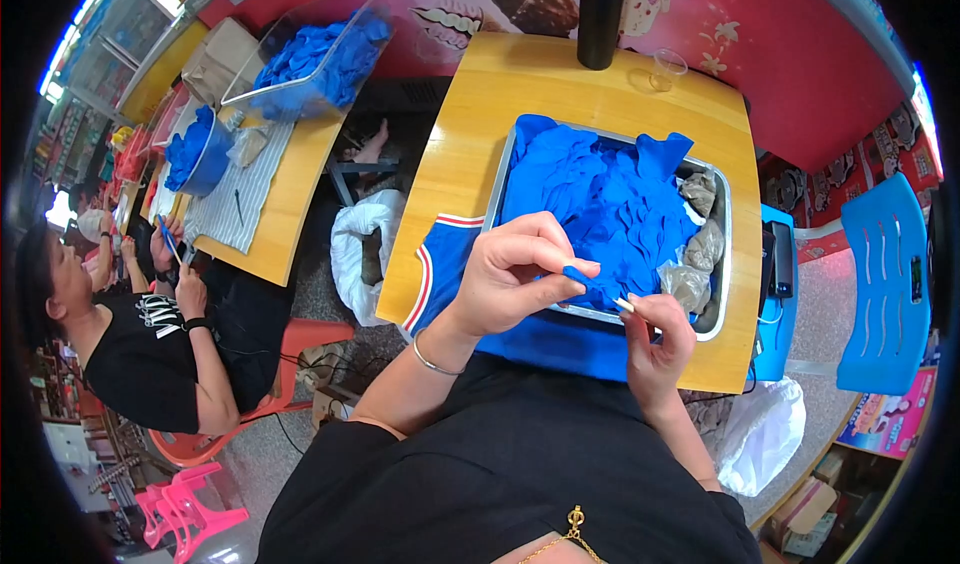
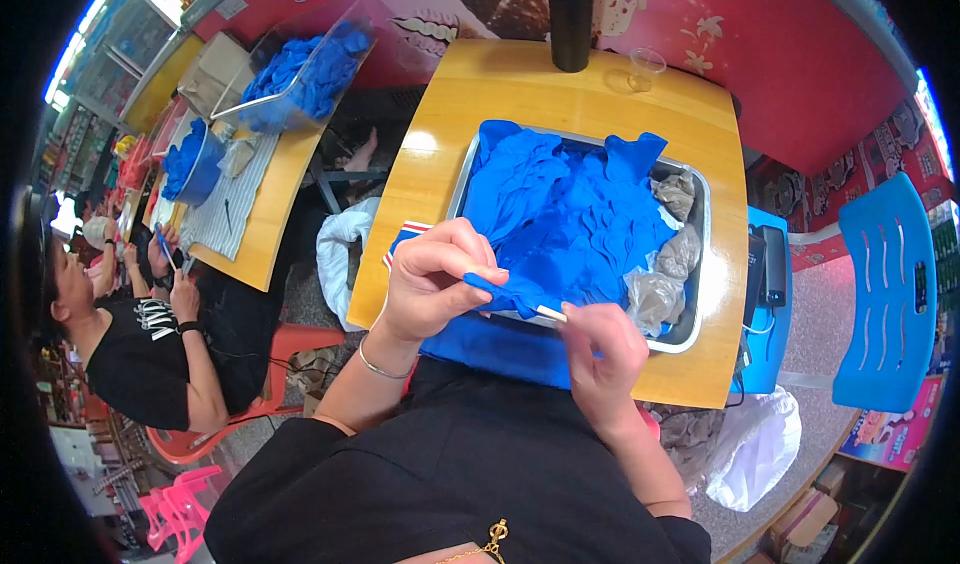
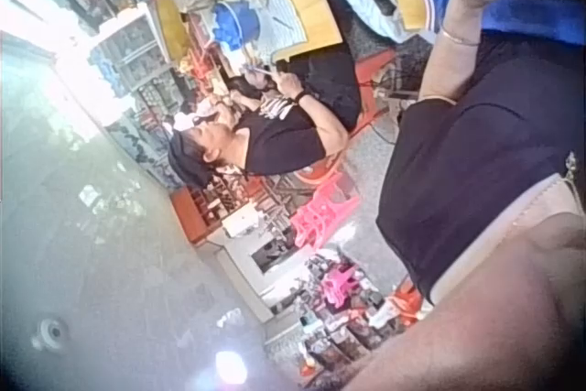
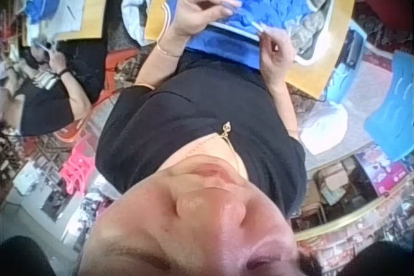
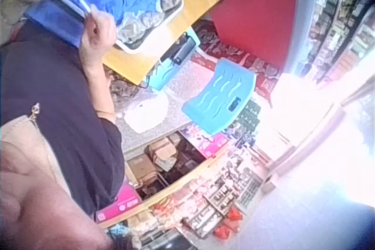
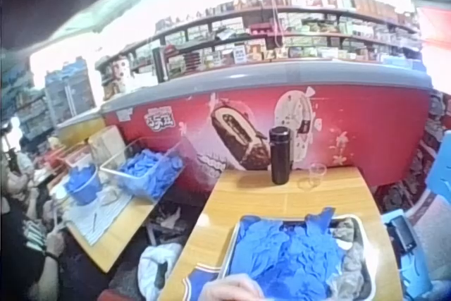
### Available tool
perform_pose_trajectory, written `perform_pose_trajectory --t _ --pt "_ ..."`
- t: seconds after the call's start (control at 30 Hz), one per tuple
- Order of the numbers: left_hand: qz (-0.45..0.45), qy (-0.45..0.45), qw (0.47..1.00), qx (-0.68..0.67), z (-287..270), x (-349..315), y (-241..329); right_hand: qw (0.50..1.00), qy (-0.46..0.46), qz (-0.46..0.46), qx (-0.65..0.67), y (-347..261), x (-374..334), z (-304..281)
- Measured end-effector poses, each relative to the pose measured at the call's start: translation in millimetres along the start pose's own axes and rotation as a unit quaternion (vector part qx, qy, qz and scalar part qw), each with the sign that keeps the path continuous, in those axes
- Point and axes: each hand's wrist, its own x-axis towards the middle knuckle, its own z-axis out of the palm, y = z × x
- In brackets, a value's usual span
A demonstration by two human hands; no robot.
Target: Applying adhesive and wrapping blue fabric pieces around a filler material to create small items.
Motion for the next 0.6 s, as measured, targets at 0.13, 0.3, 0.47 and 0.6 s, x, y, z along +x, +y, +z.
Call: perform_pose_trajectory --t 0.13,0.3,0.47,0.6 --pt "-0.009 0.024 0.999 0.021 9 0 5 0.989 -0.038 0.109 0.090 3 -10 -1" --pt "-0.019 0.031 0.999 0.006 10 -3 0 0.858 -0.186 0.312 0.364 -9 -6 -5" --pt "-0.030 0.077 0.994 -0.072 11 -13 -15 0.879 -0.108 0.316 0.341 -4 -2 -6" --pt "-0.041 0.083 0.988 -0.124 9 -14 -15 0.899 -0.115 0.309 0.289 -3 -7 -13"
